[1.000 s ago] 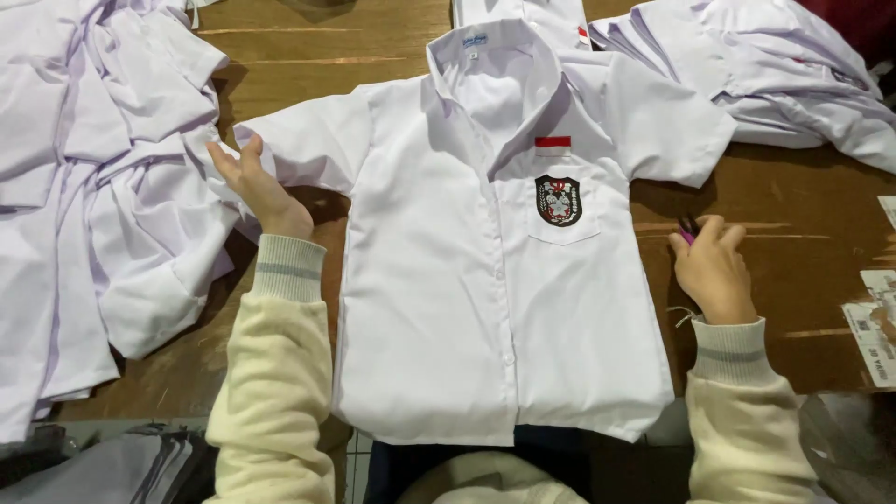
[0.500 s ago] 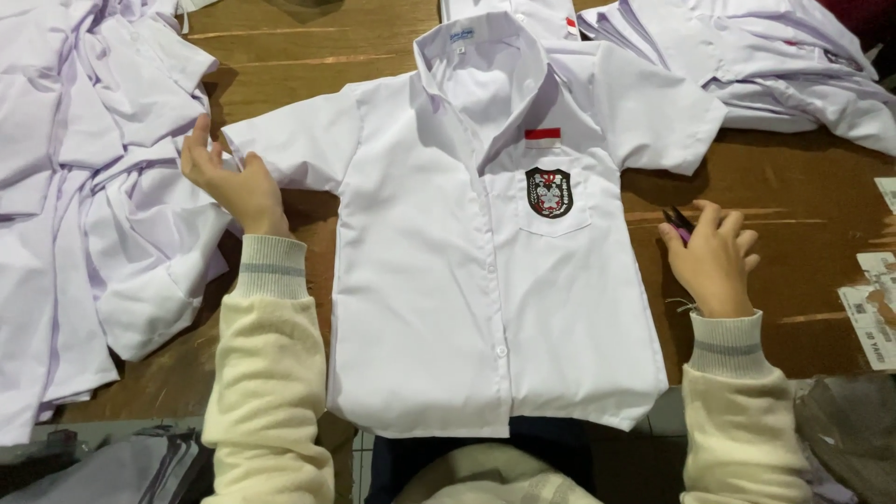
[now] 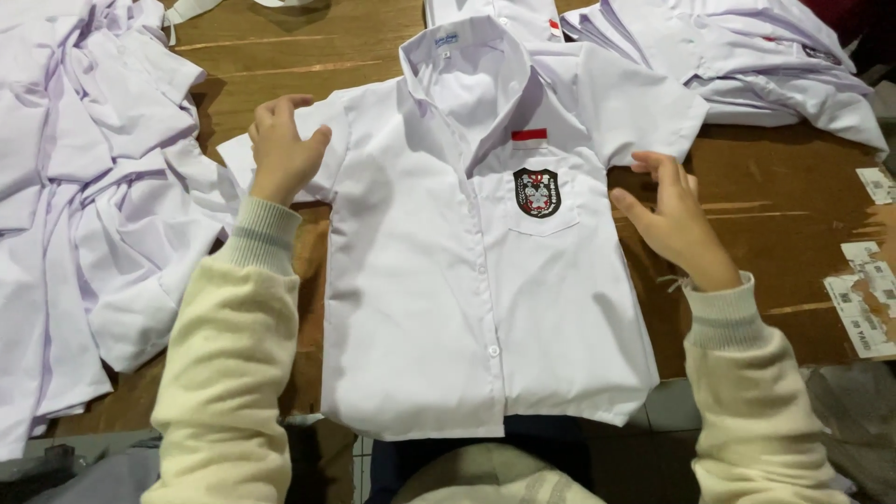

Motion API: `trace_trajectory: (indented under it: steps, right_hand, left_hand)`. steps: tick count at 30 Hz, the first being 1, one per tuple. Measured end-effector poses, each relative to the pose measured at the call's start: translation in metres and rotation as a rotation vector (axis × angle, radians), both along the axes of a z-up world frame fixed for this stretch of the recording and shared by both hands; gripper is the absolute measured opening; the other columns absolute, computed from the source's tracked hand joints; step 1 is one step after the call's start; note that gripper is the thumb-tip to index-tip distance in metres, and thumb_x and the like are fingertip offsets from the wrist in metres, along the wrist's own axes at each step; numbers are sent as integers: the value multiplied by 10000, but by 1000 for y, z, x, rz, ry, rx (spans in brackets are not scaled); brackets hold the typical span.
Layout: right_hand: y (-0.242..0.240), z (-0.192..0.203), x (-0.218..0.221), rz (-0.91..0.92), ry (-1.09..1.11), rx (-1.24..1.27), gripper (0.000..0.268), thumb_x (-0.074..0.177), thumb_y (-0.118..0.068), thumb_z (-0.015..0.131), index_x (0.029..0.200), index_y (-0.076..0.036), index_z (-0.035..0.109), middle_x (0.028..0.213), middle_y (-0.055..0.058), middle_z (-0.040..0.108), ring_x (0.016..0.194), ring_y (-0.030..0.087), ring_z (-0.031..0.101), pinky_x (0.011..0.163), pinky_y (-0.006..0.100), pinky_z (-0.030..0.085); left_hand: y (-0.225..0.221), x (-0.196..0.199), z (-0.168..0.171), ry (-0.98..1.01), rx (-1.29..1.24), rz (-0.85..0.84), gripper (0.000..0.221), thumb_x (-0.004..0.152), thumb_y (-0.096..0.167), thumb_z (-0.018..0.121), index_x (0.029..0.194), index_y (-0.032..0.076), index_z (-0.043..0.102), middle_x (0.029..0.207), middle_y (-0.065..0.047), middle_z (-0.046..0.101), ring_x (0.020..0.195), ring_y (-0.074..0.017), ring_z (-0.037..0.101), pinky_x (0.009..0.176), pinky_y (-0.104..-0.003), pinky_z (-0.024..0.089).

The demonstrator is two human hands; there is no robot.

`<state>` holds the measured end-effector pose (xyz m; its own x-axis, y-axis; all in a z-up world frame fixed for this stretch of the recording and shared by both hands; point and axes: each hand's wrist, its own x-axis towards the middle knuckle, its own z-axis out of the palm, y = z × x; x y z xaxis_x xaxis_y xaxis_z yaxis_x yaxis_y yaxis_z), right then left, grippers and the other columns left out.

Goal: Trimming loose threads from a white shirt using snips and then folding the garment neatly.

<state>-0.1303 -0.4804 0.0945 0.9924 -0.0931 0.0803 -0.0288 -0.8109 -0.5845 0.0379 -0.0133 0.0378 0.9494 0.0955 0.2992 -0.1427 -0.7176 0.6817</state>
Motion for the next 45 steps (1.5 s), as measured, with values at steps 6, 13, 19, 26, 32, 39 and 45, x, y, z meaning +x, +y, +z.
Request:
trace_trajectory:
  steps: [6,13,19,26,32,39,45]
  right_hand:
    - [-6,-8,86,90,-46,249,538,1027,-308,555,1461,-99,316,1494,185,446,1433,344,385,1139,471,323]
    - [15,-13,168,64,-279,-156,527,1047,-276,615,1460,-83,350,1480,180,434,1339,404,430,1033,604,359]
    - [28,-6,195,27,-124,-323,577,1020,-293,624,1511,-123,373,1524,168,450,1394,385,356,1071,692,252]
    - [8,-48,221,8,-295,-548,472,927,-204,739,1379,-178,604,1173,142,509,1099,368,392,912,503,374]
    - [29,-14,207,65,40,-498,563,902,-547,636,1253,-114,553,1384,211,362,1208,424,312,1008,597,274]
    - [18,19,181,228,181,-291,755,862,-525,733,1381,-110,375,1376,227,538,1302,400,466,1158,628,172]
    - [-29,-3,194,260,-147,-303,513,1019,-498,669,1420,-199,554,971,115,642,976,327,579,965,510,288]
  left_hand:
    - [-4,58,-10,225,226,-21,412,977,385,609,1338,196,544,1395,-109,466,1347,-359,380,1083,-682,250]
    - [-17,90,-37,320,415,-47,624,940,498,632,1467,201,481,1437,-84,511,1334,-354,444,1087,-709,235]
    - [-7,116,-61,43,435,-128,505,813,435,826,1215,171,675,1160,-90,597,1138,-369,475,911,-573,391]
    - [-19,77,-7,30,155,-286,552,723,-56,595,1217,190,567,1256,-41,690,1192,-302,607,959,-488,298]
    - [-46,54,27,68,323,-248,471,866,590,651,1149,214,628,1080,-10,691,986,-217,615,976,-471,262]
    - [-30,91,4,-436,493,-147,252,879,451,856,918,234,736,925,56,707,871,-220,616,792,-442,284]
    - [-13,77,37,-474,300,-317,148,943,248,789,987,108,770,872,-84,772,766,-300,703,690,-416,486]
